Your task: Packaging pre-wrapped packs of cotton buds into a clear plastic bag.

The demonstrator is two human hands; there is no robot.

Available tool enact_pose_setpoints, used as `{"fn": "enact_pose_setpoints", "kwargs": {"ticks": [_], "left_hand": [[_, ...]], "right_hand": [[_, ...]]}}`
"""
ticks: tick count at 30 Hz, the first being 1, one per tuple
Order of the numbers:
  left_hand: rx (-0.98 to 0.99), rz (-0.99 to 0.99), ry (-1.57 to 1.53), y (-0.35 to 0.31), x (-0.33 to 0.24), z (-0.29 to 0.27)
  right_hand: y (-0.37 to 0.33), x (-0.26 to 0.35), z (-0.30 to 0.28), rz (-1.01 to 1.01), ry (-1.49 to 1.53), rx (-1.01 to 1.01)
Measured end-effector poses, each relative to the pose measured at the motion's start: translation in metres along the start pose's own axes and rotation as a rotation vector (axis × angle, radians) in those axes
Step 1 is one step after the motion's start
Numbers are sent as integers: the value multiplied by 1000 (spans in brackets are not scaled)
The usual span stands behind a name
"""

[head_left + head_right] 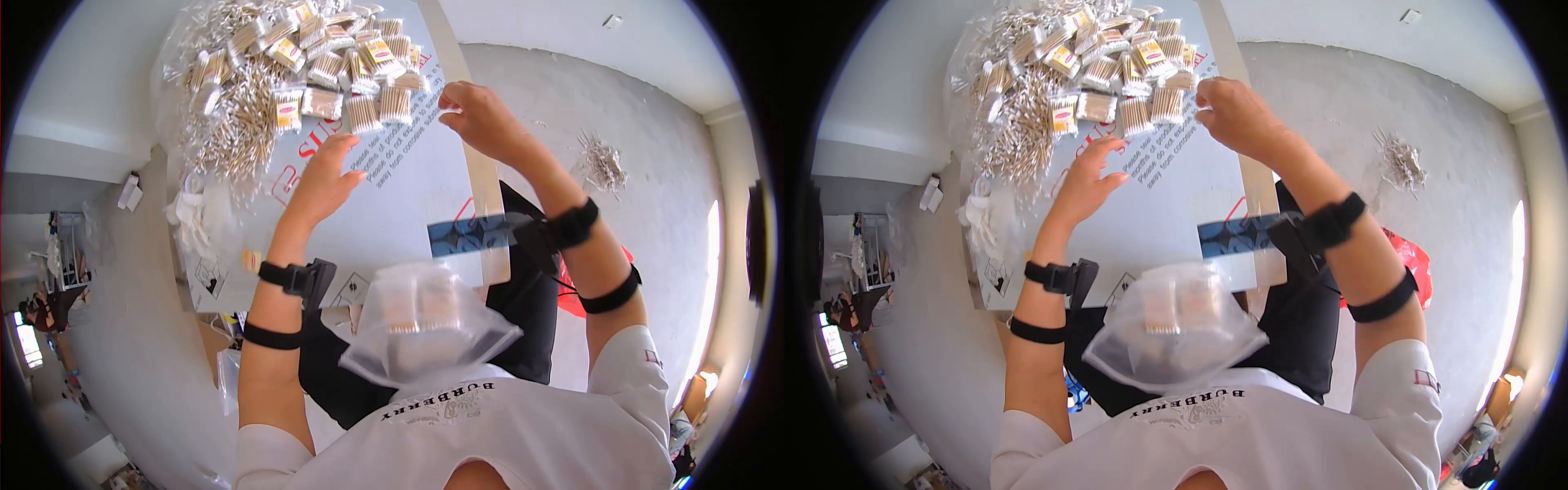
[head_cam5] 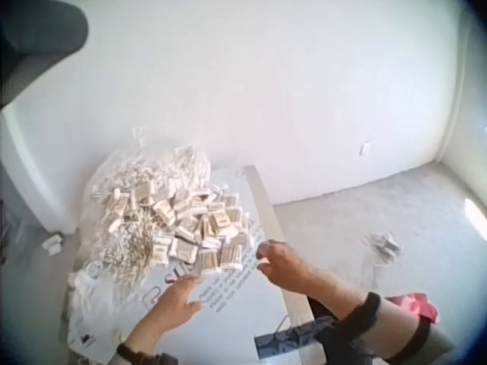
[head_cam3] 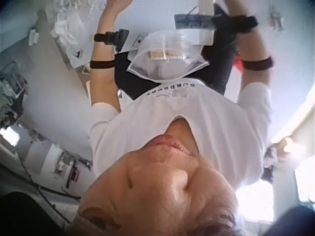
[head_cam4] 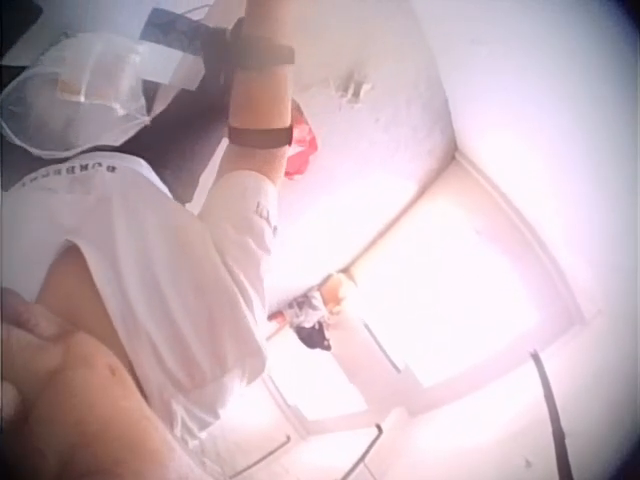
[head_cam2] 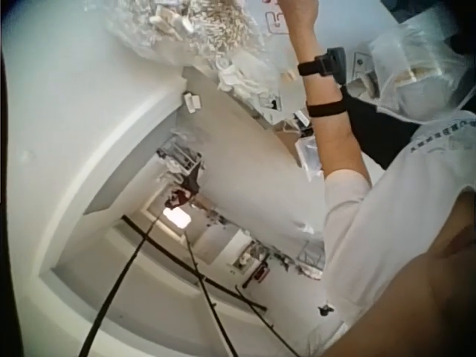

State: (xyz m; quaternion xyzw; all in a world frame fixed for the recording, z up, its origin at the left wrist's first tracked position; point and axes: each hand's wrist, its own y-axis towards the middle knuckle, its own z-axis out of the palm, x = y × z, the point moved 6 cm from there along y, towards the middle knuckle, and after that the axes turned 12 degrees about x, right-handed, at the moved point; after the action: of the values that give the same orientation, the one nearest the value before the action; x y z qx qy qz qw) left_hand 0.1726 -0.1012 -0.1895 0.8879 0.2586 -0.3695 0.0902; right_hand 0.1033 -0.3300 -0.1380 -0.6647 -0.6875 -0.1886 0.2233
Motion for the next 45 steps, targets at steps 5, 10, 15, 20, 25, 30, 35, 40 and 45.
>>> {"fn": "enact_pose_setpoints", "kwargs": {"ticks": [5, 10, 15, 20, 25, 30, 35, 40, 45], "left_hand": [[-65, -96, 132, 73, 40, 21], [-88, -89, 614, 100, 29, 40], [-89, -53, 884, 83, 42, 48], [-364, -310, 317, 46, 58, 0], [-440, -208, -999, 2, 16, -26], [-270, -71, -1249, -35, -69, -51], [-242, 90, -1176, -75, -155, -69], [-405, 144, -634, -119, -224, -55], [-492, 231, -248, -174, -239, -21]], "right_hand": [[68, -53, 61, -48, -262, -157], [95, -60, 92, 20, -409, -206], [72, -62, 84, 220, -155, -130], [42, -82, 82, 423, 1101, -87], [9, -29, 51, 333, 1429, 13], [-29, 47, 13, 148, 1502, 144], [-66, 109, -23, -11, 1012, 155], [-117, 143, -39, -293, 801, 110], [-180, 142, -31, -85, -330, 183]]}}
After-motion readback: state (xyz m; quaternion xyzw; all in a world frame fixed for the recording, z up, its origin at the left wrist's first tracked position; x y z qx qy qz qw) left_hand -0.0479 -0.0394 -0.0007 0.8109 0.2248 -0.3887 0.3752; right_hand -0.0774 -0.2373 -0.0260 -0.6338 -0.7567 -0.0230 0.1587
